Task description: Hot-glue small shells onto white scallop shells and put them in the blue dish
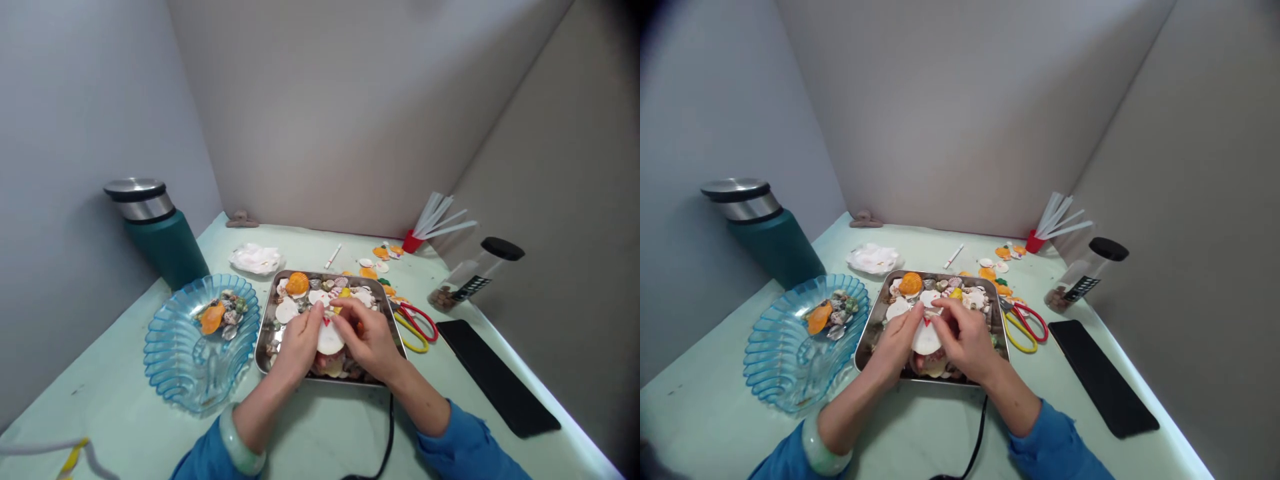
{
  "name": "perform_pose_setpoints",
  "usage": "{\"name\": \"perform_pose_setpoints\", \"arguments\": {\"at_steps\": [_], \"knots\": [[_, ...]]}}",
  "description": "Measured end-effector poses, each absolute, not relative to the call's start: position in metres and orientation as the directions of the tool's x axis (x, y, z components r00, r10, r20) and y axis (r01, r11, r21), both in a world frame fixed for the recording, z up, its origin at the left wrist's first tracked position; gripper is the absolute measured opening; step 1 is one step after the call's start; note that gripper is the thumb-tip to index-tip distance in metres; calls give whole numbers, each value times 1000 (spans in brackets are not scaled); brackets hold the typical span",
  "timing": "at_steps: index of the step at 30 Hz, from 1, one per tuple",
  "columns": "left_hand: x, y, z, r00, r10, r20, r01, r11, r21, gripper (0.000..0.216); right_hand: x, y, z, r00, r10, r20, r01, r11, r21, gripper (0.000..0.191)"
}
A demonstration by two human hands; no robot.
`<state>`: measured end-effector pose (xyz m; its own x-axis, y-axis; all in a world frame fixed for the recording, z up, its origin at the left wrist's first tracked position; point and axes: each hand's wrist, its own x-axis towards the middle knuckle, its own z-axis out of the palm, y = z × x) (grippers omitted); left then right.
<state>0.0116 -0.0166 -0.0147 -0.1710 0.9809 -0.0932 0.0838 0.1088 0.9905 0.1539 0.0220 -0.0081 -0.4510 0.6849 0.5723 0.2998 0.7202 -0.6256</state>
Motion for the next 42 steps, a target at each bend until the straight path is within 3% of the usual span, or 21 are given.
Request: {"name": "perform_pose_setpoints", "arguments": {"at_steps": [11, 16, 23, 42], "knots": [[9, -14, 4, 10, 983, -184, 78, 182, 980, 42, 158, 26, -7, -433, 708, 558, 229, 685, -692, 18], [8, -8, 5, -10, 980, -197, -28, 197, 980, 40, 158, 26, -4, -430, 727, 535, 233, 662, -712, 20], [8, -8, 5, -2, 977, -211, 55, 211, 976, 39, 157, 28, -5, -426, 748, 510, 234, 635, -736, 19], [6, -12, -2, 34, 968, -250, -27, 251, 968, 36, 157, 29, -5, -473, 751, 460, 232, 611, -757, 20]]}}
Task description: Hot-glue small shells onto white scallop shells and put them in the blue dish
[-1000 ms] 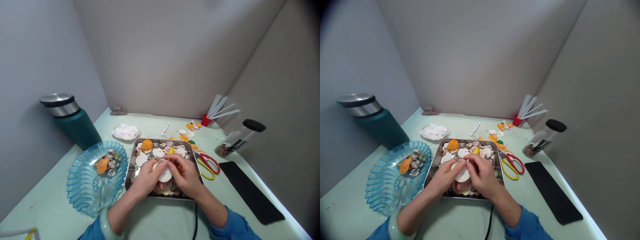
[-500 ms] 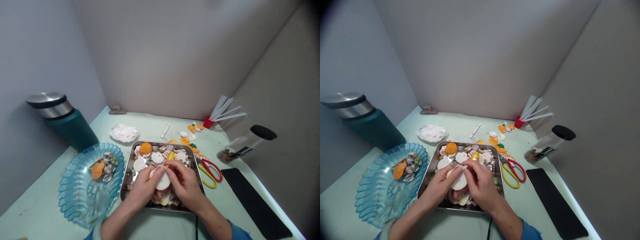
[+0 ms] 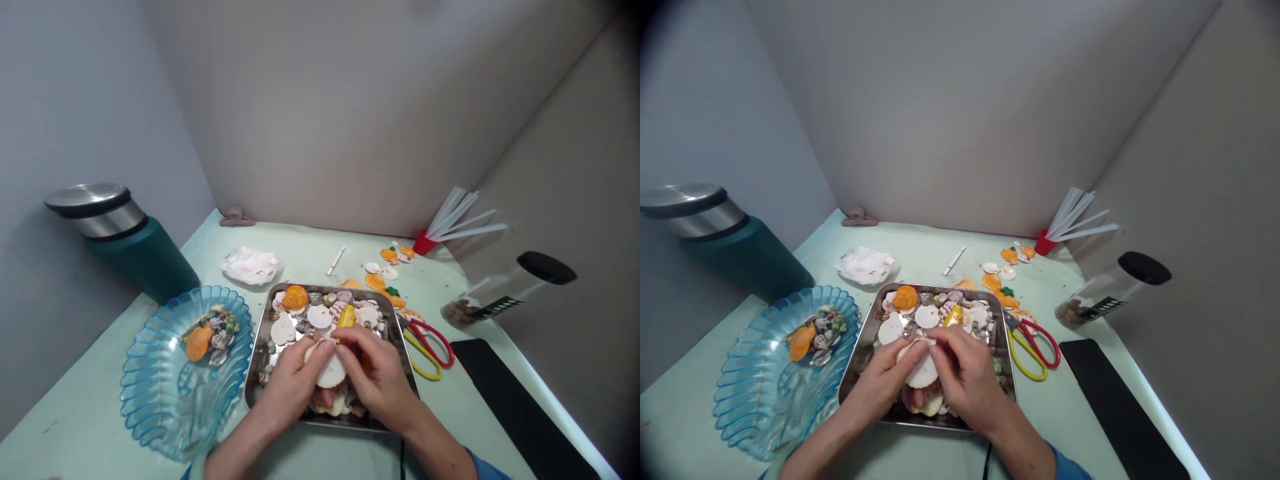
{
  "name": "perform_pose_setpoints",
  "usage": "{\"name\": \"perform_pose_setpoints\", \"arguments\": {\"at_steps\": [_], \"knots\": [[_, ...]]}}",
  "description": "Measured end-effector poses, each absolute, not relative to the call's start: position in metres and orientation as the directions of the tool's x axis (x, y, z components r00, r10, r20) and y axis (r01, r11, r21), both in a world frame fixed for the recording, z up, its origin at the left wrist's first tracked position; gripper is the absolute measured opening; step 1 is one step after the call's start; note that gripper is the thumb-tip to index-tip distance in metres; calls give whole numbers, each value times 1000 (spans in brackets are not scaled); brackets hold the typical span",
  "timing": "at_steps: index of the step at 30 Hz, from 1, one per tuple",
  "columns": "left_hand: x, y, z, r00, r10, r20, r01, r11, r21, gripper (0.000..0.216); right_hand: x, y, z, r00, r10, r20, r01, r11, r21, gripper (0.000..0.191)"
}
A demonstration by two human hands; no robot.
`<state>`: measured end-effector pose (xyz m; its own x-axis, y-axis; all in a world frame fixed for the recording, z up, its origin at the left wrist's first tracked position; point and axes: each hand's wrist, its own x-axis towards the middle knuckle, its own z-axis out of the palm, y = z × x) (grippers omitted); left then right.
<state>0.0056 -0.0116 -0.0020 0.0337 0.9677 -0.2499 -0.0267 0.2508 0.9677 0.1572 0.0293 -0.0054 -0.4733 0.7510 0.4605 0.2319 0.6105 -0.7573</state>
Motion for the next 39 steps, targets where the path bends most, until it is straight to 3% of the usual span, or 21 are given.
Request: {"name": "perform_pose_setpoints", "arguments": {"at_steps": [6, 11, 28, 39], "knots": [[8, -9, -6, 118, 928, -353, -233, 372, 899, 56, 157, 31, -5, -503, 704, 502, 193, 657, -729, 24], [8, -10, -2, 94, 943, -321, -189, 333, 924, 69, 155, 32, -5, -522, 684, 509, 210, 682, -701, 22], [7, -14, 0, 51, 963, -265, -86, 268, 959, 50, 155, 29, -3, -588, 643, 491, 228, 714, -662, 20], [7, -13, -9, 36, 958, -285, -160, 287, 944, 47, 157, 31, -9, -512, 686, 517, 268, 699, -663, 19]]}}
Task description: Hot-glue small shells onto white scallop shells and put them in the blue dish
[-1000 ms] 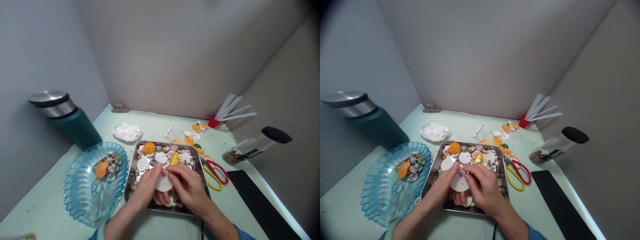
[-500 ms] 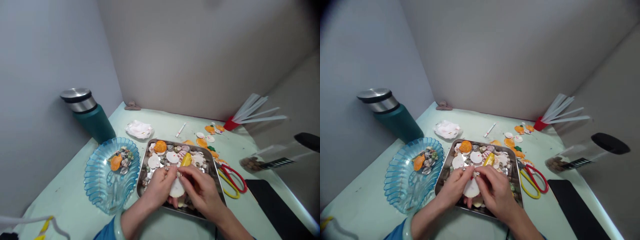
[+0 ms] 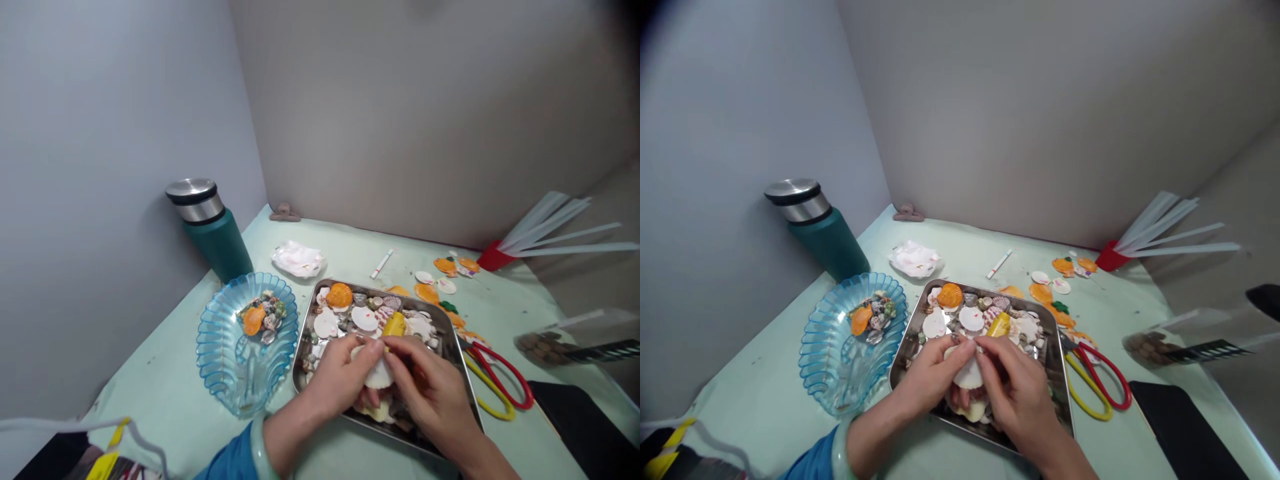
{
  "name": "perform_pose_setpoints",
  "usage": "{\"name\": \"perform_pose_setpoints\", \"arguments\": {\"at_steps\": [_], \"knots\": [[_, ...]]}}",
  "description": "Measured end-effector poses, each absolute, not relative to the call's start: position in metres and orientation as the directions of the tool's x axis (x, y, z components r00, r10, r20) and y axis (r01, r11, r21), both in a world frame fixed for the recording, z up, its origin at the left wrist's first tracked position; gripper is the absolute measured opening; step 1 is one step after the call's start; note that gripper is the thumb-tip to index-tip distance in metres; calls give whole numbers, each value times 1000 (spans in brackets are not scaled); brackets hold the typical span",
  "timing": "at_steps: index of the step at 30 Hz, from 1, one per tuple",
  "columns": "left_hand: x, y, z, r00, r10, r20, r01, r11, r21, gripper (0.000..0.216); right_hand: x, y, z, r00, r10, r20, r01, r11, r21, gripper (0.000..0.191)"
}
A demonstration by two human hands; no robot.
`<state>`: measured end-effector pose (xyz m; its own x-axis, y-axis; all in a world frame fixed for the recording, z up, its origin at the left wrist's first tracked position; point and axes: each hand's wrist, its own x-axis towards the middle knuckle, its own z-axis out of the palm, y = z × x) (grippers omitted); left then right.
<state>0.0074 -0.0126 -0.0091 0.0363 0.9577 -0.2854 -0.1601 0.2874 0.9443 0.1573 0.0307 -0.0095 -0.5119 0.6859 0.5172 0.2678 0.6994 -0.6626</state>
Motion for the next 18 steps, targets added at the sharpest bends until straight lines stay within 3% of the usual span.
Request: {"name": "perform_pose_setpoints", "arguments": {"at_steps": [12, 18], "knots": [[8, -14, -7, 12, 952, -305, -120, 304, 945, 49, 157, 32, -11, -526, 677, 514, 346, 723, -598, 24], [6, -15, -13, 2, 958, -288, -52, 287, 956, 50, 157, 32, -9, -527, 662, 533, 327, 737, -592, 18]]}}
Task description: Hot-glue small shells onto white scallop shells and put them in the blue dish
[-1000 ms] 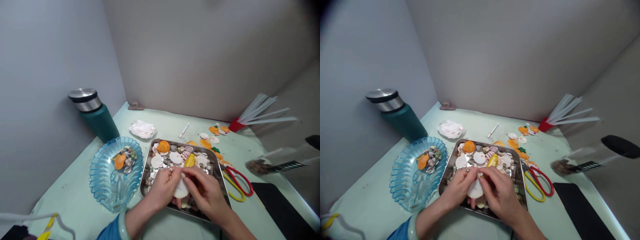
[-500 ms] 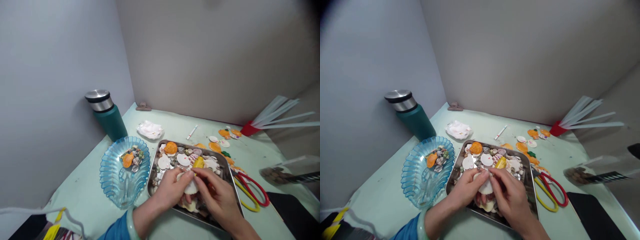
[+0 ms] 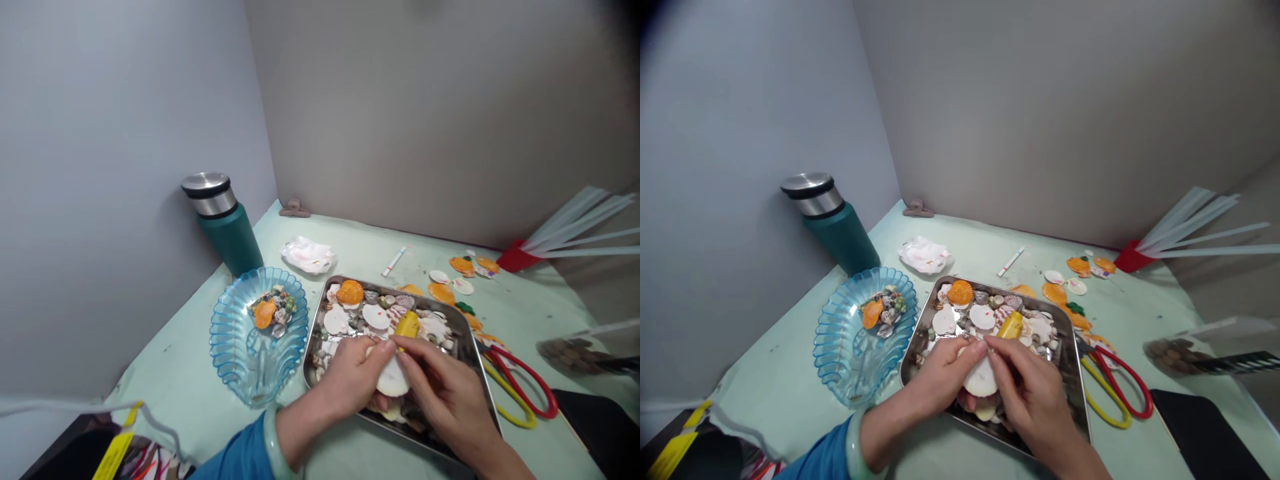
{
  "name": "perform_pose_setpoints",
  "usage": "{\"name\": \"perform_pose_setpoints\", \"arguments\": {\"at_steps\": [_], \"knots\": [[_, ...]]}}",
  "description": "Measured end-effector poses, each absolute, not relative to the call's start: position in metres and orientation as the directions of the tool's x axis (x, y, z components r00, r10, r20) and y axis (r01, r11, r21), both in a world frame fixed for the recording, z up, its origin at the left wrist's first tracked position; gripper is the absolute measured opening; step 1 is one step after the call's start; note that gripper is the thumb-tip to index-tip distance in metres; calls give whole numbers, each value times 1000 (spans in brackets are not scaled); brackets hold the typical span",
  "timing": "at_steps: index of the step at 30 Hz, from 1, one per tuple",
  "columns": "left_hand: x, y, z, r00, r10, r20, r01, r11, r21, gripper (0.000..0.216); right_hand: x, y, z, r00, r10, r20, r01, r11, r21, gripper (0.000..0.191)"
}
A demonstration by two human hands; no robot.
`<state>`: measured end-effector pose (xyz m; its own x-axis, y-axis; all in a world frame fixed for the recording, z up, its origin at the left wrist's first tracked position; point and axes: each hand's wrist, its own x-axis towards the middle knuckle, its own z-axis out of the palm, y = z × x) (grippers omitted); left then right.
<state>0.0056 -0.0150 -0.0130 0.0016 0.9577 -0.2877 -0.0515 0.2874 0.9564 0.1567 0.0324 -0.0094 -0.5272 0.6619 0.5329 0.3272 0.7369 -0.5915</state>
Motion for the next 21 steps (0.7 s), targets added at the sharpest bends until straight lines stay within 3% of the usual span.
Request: {"name": "perform_pose_setpoints", "arguments": {"at_steps": [11, 18, 21], "knots": [[7, -15, -6, 43, 955, -293, -127, 296, 947, 49, 156, 31, -8, -521, 708, 477, 343, 685, -643, 20], [8, -14, -9, 26, 961, -274, -154, 275, 949, 59, 153, 29, -5, -509, 721, 470, 353, 673, -649, 19], [7, -13, -9, -22, 966, -257, -152, 251, 956, 50, 153, 29, -5, -507, 723, 468, 342, 668, -661, 20]]}}
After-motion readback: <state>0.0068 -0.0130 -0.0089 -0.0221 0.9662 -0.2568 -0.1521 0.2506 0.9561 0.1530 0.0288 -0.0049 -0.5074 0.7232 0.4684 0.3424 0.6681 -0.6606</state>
